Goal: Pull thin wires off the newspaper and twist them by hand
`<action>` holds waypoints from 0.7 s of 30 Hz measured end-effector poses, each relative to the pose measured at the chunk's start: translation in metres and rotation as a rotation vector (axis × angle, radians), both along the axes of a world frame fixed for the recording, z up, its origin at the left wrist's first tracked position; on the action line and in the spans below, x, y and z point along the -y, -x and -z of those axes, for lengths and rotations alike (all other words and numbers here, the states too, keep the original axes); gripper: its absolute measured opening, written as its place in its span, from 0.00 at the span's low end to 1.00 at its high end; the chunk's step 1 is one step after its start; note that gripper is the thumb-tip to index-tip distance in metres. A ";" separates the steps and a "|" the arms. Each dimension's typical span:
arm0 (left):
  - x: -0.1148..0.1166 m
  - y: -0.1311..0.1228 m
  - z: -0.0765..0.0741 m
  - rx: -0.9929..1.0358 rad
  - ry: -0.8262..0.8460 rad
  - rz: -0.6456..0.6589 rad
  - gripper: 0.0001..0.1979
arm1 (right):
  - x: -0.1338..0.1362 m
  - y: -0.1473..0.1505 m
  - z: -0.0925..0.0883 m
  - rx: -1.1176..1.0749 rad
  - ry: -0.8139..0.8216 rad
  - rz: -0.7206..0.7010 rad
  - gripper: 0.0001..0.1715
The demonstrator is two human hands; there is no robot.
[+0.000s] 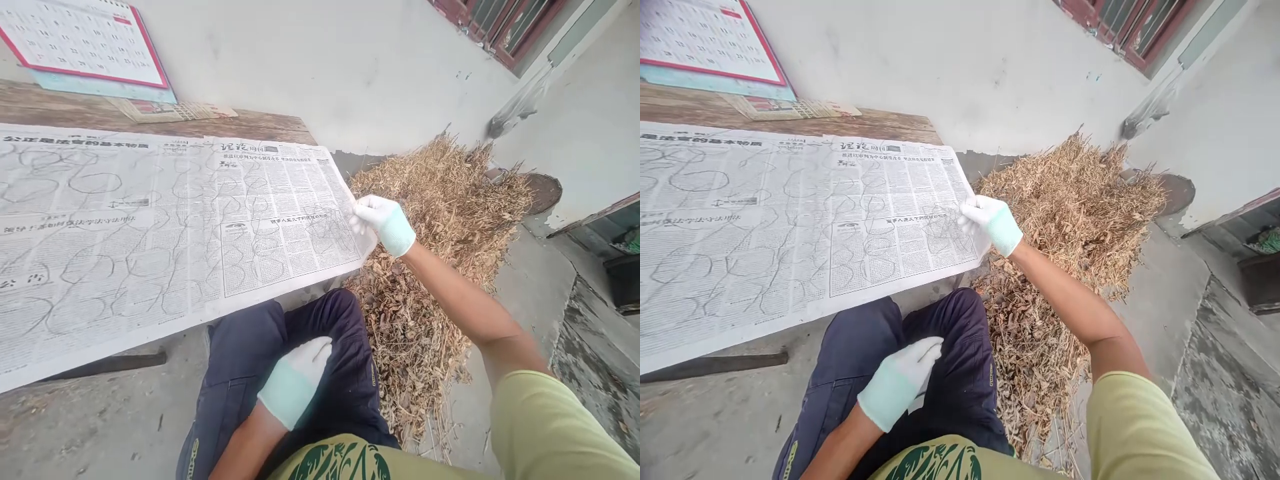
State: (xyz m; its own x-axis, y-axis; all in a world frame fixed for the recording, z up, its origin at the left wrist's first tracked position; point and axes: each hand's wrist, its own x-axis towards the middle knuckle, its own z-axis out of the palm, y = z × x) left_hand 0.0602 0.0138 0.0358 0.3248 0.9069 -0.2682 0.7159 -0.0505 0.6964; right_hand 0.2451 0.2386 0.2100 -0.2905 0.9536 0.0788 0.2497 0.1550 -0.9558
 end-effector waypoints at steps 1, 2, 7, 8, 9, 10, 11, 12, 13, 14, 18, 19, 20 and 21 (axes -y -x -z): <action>-0.001 0.004 -0.017 0.096 -0.023 -0.161 0.20 | 0.010 0.004 0.003 -0.044 0.036 -0.032 0.08; -0.002 0.008 -0.035 0.176 -0.028 -0.327 0.20 | 0.020 0.008 0.007 -0.087 0.076 -0.059 0.09; -0.016 0.030 -0.114 0.354 -0.054 -0.775 0.21 | 0.069 0.035 0.032 -0.219 0.250 -0.200 0.11; -0.019 0.032 -0.122 0.391 -0.071 -0.786 0.21 | 0.078 0.041 0.036 -0.234 0.266 -0.227 0.12; -0.020 0.033 -0.128 0.433 -0.083 -0.812 0.21 | 0.085 0.047 0.040 -0.246 0.280 -0.246 0.12; -0.021 0.034 -0.131 0.481 -0.081 -0.828 0.20 | 0.092 0.054 0.043 -0.256 0.295 -0.260 0.12; -0.021 0.035 -0.132 0.526 -0.080 -0.843 0.18 | 0.098 0.060 0.047 -0.263 0.316 -0.269 0.12; -0.021 0.035 -0.131 0.563 -0.082 -0.864 0.17 | 0.103 0.065 0.050 -0.270 0.339 -0.272 0.12; -0.019 0.036 -0.129 0.585 -0.085 -0.880 0.15 | 0.107 0.070 0.053 -0.275 0.358 -0.271 0.11; -0.018 0.038 -0.127 0.593 -0.092 -0.897 0.15 | 0.111 0.074 0.056 -0.277 0.368 -0.268 0.11; -0.012 0.048 -0.116 0.563 -0.061 -0.929 0.14 | 0.117 0.083 0.066 -0.205 0.348 -0.221 0.09; -0.011 0.051 -0.113 0.553 -0.046 -0.926 0.15 | 0.117 0.084 0.068 -0.176 0.340 -0.208 0.08; -0.010 0.053 -0.110 0.540 -0.029 -0.921 0.15 | 0.117 0.085 0.070 -0.150 0.334 -0.201 0.07; -0.010 0.056 -0.107 0.522 -0.010 -0.911 0.15 | 0.117 0.085 0.071 -0.128 0.331 -0.200 0.06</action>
